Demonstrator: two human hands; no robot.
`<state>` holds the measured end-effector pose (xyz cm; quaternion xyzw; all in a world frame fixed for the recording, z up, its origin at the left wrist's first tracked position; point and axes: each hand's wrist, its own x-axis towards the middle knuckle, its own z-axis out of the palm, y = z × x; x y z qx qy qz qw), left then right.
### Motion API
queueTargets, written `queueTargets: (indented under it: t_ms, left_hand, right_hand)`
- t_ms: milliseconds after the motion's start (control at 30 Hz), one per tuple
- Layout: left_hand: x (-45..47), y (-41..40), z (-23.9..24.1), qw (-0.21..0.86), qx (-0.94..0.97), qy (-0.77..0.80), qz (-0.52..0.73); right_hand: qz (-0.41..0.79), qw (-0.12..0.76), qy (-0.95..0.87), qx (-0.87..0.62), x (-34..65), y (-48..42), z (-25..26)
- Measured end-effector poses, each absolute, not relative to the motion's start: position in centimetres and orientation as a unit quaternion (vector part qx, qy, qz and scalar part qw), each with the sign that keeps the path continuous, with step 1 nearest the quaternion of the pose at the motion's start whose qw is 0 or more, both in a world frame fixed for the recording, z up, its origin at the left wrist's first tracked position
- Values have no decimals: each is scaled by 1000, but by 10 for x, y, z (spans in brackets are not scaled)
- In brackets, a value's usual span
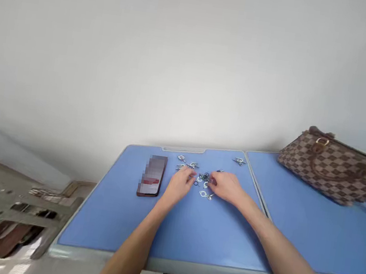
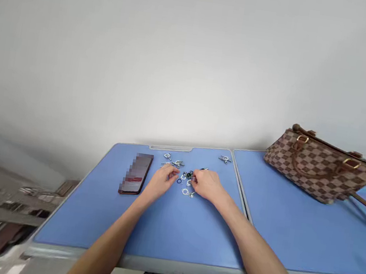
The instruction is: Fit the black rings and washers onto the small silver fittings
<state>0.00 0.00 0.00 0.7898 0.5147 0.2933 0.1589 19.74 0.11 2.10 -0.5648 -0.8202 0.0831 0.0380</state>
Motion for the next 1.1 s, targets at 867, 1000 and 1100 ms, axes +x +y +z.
queueTargets:
  t_ms: [867,1000,1100]
  left_hand:
    - [-17,0,14,254,724,539,348]
    - [-16,-2,16,260,727,535,343]
    - [-16,-2,16,268,724,535,342]
  right_hand:
    - [130,-6,-892,-432,174,-40,40]
    - [125,-26,-891,-435,178,-40,39]
    - [155,-12,-881,-448,187,-34,43]
